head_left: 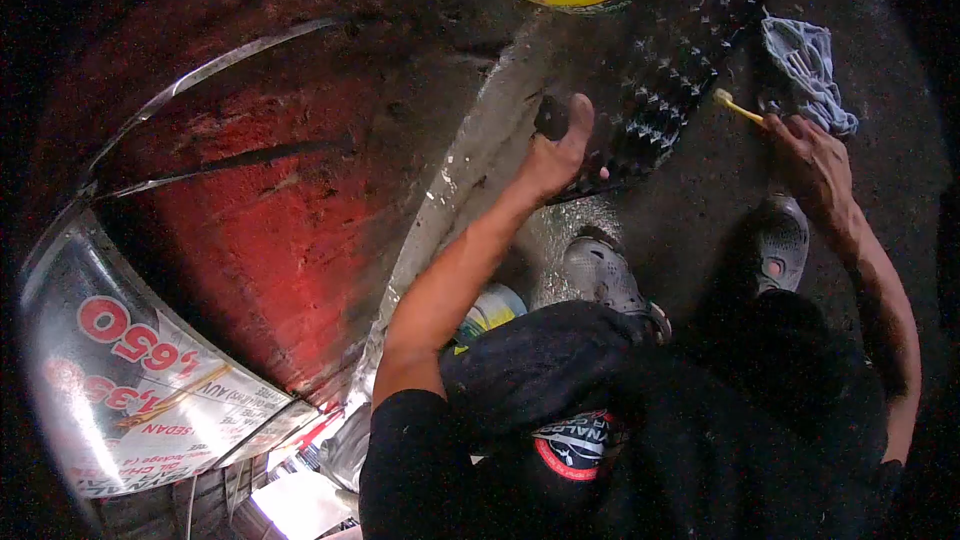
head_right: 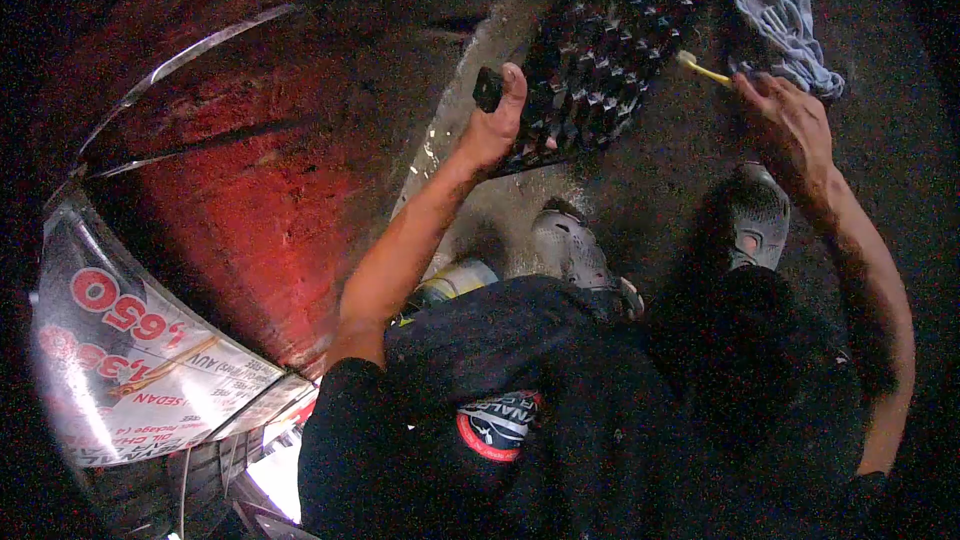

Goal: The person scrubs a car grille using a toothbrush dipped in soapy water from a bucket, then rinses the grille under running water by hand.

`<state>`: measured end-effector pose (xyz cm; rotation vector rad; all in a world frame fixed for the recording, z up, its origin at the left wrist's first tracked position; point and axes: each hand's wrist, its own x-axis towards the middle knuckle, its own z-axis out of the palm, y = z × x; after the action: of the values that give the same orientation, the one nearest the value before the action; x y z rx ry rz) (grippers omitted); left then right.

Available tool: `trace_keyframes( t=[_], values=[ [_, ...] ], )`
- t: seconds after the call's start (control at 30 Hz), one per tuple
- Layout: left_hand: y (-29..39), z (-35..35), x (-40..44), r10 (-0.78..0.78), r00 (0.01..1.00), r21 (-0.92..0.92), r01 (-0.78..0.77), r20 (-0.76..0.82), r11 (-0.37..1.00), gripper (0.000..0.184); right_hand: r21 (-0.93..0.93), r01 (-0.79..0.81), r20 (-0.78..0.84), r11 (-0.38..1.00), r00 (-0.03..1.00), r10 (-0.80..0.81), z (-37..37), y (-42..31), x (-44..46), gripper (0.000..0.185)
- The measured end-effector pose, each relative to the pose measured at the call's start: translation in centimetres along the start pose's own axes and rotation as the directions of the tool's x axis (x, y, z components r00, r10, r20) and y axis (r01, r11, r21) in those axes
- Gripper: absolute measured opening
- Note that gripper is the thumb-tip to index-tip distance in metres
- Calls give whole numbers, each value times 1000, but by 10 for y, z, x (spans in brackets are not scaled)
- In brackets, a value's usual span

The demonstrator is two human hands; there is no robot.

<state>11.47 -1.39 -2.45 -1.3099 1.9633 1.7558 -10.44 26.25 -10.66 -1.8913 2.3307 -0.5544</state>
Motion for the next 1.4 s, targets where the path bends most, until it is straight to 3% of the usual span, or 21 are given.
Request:
trace_keyframes(
  t=[0.07, 0.1, 0.13, 0.2, 0.43, 0.47, 0.53, 0.63, 0.7, 0.8, 0.83, 0.87, 0.97, 1.0, 1.07, 1.1, 1.17, 1.2, 1.27, 1.37, 1.4],
  values=[
    [-2, 0, 5, -1, 1000, -4, 1, 21, 1000, 71, 55, -197, 277, 979, 945, 174, -17, -13, 11, 51],
    [-3, 1, 6, 14, 1000, -26, -14, 18, 1000, 73, 11, -42, 51, 999, 998, 41, -1, -13, -1, 53],
    [-6, 0, 6, 28, 1000, -46, -27, 14, 999, 75, 13, -42, 51, 999, 998, 42, -7, -24, 4, 53],
    [-15, -5, 10, -13, 1000, 6, 13, 29, 1000, 76, 206, 1, 246, 978, 968, -53, -21, -56, 19, 55],
    [-3, 0, 5, 10, 999, 47, -8, -45, 999, 79, 107, 108, 196, 988, 972, -128, -15, -72, 41, 51],
    [-3, -1, 5, 11, 999, 45, -9, -45, 999, 79, 160, 25, 350, 987, 933, -81, -9, -69, 39, 50],
    [5, 0, 0, -66, 997, -21, 67, 33, 998, 80, 201, -63, 499, 978, 865, -47, -13, -72, 42, 49],
    [6, 2, -1, -51, 998, 48, 52, -35, 997, 77, 103, 1, 379, 995, 924, -41, -20, -77, 47, 50],
    [2, 4, 1, -52, 998, 1, 52, -21, 999, 76, 48, 138, 178, 989, 973, -144, -6, -75, 42, 48],
    [2, 3, 0, -73, 997, 1, 73, -7, 997, 75, 44, 155, 224, 987, 961, -161, 38, -87, 13, 37],
    [4, 3, -1, -87, 996, 48, 87, -10, 995, 75, 200, -137, 523, 970, 852, 12, 8, -103, 34, 32],
    [6, 4, -4, -87, 996, 50, 88, -11, 995, 75, 202, -137, 522, 970, 853, 12, 4, -98, 39, 32],
    [11, 8, -6, 128, 982, 185, -102, -137, 977, 73, 616, -545, 680, 568, 732, -34, 8, -84, 43, 20],
    [8, 9, -4, 88, 988, 151, -68, -129, 986, 71, 614, -546, 680, 571, 732, -31, 12, -85, 41, 20],
    [1, 9, -2, 40, 991, 110, -26, -125, 994, 69, 564, -774, 796, 287, 603, 61, 20, -90, 35, 20],
    [5, 8, -3, 62, 993, 98, -52, -103, 994, 69, 564, -774, 796, 288, 602, 57, 19, -87, 33, 20],
    [2, 5, -2, 83, 994, 92, -76, -76, 993, 68, 390, -368, 515, 844, 847, 132, 12, -81, 29, 29],
    [-4, 4, 1, 28, 998, 30, -26, -53, 999, 68, 391, -370, 512, 843, 848, 134, 5, -79, 31, 29],
    [-4, 3, 2, -24, 999, -32, 23, -26, 999, 67, 79, -98, 235, 992, 969, 77, -13, -75, 39, 40],
    [8, 3, -5, 135, 988, 116, -125, -76, 985, 69, -4, -114, 291, 993, 950, 110, -27, -75, 34, 55],
    [10, 4, -6, 126, 988, 180, -108, -89, 978, 72, -1, -109, 292, 994, 951, 105, -38, -75, 38, 55]
  ],
)
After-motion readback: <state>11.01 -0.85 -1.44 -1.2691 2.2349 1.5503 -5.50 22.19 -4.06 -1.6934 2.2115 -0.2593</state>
